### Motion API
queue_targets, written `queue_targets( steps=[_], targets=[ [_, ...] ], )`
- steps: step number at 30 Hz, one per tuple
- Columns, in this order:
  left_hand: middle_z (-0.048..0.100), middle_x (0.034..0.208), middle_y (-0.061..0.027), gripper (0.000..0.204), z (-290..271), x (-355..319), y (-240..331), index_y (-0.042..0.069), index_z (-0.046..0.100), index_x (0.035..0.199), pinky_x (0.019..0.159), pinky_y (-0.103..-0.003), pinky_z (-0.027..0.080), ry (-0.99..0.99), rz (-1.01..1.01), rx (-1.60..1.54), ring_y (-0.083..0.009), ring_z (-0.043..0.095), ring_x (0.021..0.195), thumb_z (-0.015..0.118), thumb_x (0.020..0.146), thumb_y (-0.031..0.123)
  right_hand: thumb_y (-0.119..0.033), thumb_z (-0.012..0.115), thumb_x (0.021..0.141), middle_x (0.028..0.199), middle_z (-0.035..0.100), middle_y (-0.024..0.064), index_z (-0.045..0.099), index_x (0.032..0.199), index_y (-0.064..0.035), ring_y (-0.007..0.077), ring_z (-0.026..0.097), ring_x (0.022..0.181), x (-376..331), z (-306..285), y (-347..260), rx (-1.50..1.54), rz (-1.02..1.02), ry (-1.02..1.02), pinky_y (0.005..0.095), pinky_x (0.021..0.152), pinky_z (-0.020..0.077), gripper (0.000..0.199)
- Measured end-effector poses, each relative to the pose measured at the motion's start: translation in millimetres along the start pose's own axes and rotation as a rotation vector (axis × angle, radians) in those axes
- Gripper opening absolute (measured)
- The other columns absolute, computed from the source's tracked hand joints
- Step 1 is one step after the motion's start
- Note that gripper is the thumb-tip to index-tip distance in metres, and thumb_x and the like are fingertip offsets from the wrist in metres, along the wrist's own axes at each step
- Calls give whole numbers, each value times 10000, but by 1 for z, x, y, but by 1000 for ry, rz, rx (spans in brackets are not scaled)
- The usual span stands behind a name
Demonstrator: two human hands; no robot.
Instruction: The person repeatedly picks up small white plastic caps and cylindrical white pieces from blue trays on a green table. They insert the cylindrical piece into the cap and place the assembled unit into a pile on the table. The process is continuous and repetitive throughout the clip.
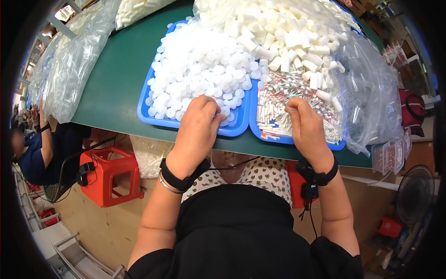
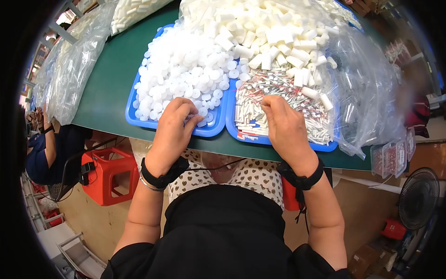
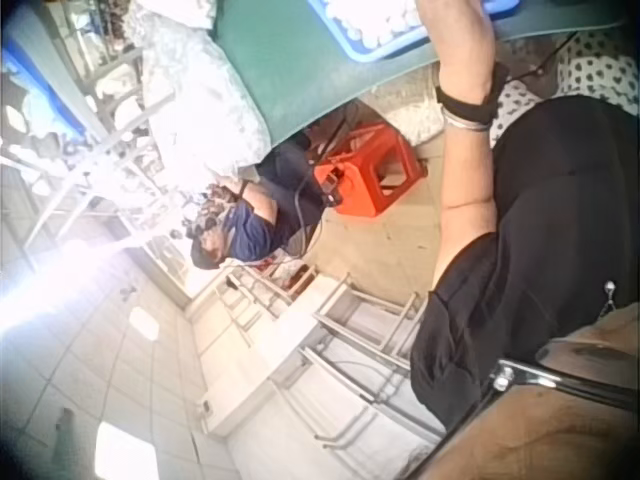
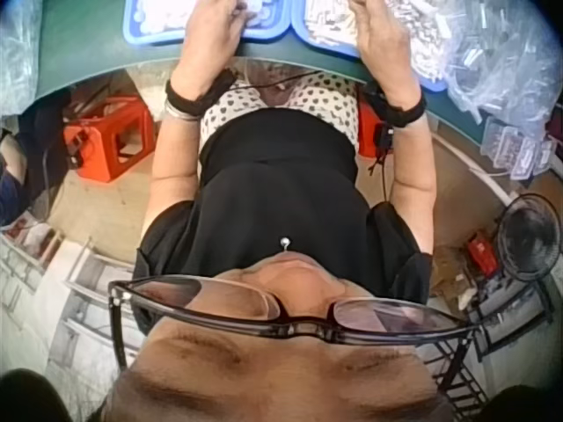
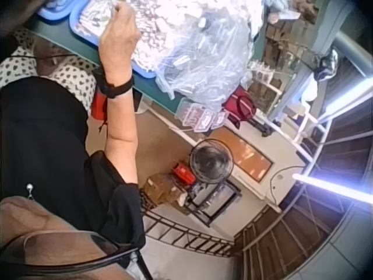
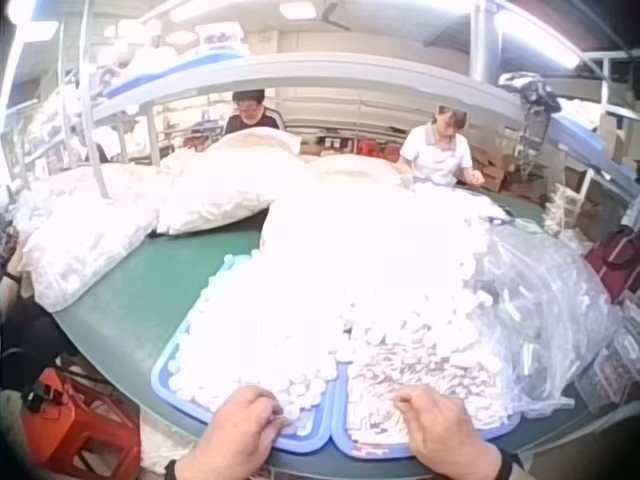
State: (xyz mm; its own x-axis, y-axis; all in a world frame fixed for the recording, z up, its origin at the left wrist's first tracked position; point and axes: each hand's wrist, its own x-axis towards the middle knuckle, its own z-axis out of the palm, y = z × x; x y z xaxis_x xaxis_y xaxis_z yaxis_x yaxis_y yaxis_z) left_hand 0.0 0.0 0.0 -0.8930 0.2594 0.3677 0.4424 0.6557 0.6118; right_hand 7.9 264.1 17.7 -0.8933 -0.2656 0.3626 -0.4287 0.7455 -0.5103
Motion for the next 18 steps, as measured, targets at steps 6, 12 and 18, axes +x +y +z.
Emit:
queue_targets(
  steps=[6, 12, 18],
  targets=[
    [615, 844, -134, 165, -8, 3, 6, 8, 607, 888, 746, -397, 475, -98, 4, 106, -330, 581, 855, 723, 782, 58, 3, 613, 889, 882, 652, 149, 561, 1094, -4, 330, 654, 760, -3, 0, -12, 62, 44, 70, 385, 663, 513, 211],
    [623, 896, -114, 145, -6, 6, 9, 12, 615, 943, 715, -353, 491, 30, 16, -51, -270, 620, 828, 697, 826, 38, -15, 690, 838, 775, 649, 105, 635, 917, -2, 263, 617, 669, -8, -12, -27, 47, 48, 110, 341, 591, 470, 97],
    [622, 1083, -96, 221, 2, -3, 18, -31, 596, 1139, 850, -300, 544, -23, -489, -1087, -193, 647, 974, 582, 979, 121, -53, 718, 824, 725, 622, 73, 636, 848, -33, 247, 544, 622, -15, -16, -46, 28, -35, 114, 355, 568, 412, 88]
  ],
)
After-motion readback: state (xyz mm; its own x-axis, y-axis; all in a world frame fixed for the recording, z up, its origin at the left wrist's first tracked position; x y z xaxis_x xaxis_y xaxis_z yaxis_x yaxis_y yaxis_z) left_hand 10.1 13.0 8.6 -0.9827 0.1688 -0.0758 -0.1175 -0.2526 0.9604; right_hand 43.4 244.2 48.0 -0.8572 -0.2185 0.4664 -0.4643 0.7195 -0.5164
